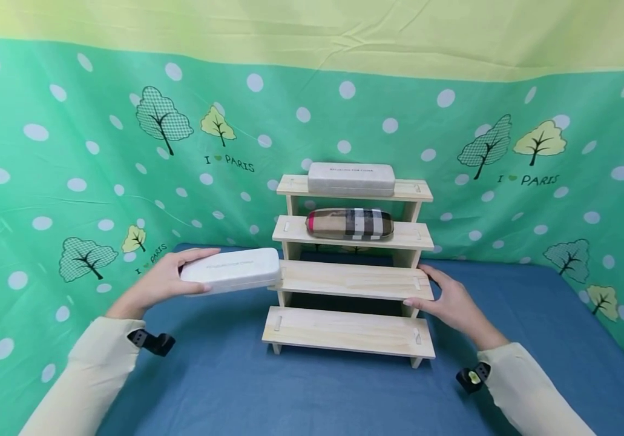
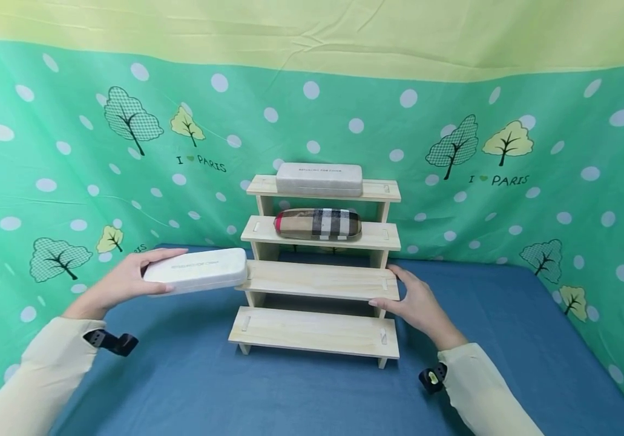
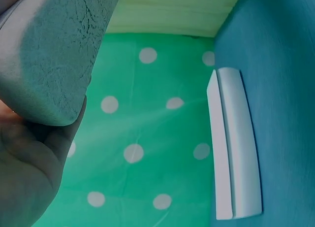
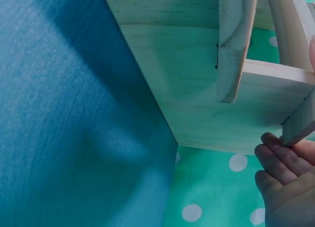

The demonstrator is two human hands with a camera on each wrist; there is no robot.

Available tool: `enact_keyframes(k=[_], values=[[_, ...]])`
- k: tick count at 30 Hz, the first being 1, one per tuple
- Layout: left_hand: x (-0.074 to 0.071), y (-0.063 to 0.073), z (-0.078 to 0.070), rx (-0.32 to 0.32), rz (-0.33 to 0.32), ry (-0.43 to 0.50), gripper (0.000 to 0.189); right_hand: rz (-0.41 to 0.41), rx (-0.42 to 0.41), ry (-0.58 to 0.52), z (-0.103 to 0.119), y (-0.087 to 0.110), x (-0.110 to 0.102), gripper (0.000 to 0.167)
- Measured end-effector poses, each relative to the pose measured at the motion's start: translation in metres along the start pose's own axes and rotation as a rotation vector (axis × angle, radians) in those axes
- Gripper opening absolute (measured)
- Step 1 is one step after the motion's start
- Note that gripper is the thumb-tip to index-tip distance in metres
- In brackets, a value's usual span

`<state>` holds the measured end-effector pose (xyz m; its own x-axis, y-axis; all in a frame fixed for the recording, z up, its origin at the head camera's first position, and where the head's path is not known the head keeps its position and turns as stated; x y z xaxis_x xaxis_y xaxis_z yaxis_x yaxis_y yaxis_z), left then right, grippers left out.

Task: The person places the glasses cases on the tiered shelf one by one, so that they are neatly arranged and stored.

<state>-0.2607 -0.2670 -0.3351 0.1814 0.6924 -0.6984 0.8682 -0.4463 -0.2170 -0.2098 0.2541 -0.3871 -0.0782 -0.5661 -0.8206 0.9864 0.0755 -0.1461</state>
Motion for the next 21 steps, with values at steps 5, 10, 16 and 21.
enact_keyframes(k=[5,10,16,21], values=[[0.009,-0.008,-0.005,0.025,0.025,0.041,0.064,-0.003,-0.003,-0.005,0.001,0.000,0.000,0.093],[0.021,-0.017,-0.010,0.064,0.060,0.074,0.064,-0.009,-0.007,-0.002,0.003,0.000,-0.001,0.092],[0.036,-0.027,-0.018,0.083,0.096,0.106,0.064,-0.007,0.000,0.002,0.002,0.000,-0.001,0.093],[0.050,-0.035,-0.028,0.107,0.115,0.136,0.065,-0.004,0.001,-0.014,-0.001,0.000,0.000,0.093]])
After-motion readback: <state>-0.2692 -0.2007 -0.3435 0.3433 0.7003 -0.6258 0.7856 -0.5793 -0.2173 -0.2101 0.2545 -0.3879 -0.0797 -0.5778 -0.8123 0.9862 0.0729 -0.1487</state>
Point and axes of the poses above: each hand's wrist, its own y-axis away from the middle knuckle, its own x-axis out of the palm, z = x × y, the point moved 1 cm from there along -y, towards the middle knuckle, and after that the axes turned 2 degrees about y, right-handed, at the moved point
